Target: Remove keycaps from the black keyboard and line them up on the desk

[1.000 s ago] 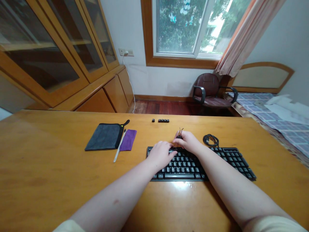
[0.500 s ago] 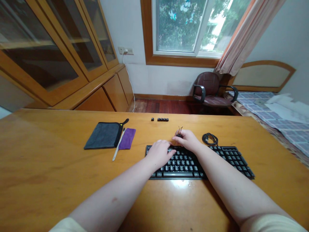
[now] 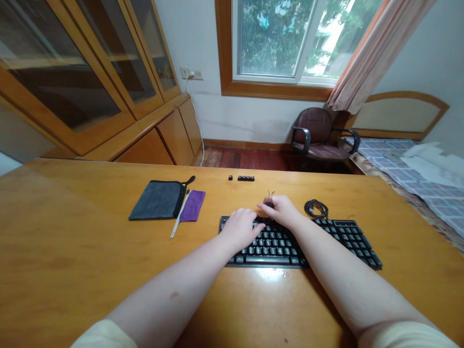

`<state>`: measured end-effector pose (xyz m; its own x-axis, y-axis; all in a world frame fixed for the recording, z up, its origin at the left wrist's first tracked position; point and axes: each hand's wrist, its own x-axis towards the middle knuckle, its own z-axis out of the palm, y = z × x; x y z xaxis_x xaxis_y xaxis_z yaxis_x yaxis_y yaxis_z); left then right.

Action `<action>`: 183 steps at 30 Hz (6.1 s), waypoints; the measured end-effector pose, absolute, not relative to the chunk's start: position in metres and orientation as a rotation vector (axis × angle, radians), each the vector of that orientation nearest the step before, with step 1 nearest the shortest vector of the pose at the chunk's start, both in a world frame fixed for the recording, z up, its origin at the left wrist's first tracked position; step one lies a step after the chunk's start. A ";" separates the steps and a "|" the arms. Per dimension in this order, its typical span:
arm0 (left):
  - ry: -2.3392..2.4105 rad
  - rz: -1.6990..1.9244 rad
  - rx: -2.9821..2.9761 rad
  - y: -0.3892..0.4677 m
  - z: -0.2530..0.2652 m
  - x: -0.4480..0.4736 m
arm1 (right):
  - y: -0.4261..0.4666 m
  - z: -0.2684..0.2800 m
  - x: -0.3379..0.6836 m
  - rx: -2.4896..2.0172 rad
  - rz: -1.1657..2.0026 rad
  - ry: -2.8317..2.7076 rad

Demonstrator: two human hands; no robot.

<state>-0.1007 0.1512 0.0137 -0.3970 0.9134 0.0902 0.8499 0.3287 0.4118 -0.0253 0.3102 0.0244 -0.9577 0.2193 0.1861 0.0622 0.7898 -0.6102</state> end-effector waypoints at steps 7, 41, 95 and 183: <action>2.454 0.523 1.641 0.151 0.014 -0.101 | 0.315 0.017 -0.026 0.000 0.885 -2.745; 2.461 0.481 1.651 0.151 0.018 -0.100 | 0.316 0.016 -0.026 0.254 1.325 -2.604; 2.414 0.479 1.641 0.153 0.021 -0.100 | 0.302 0.011 -0.024 -0.127 0.887 -2.487; 2.197 1.331 1.301 0.150 0.009 -0.103 | 0.307 0.020 -0.028 -0.368 1.814 -2.148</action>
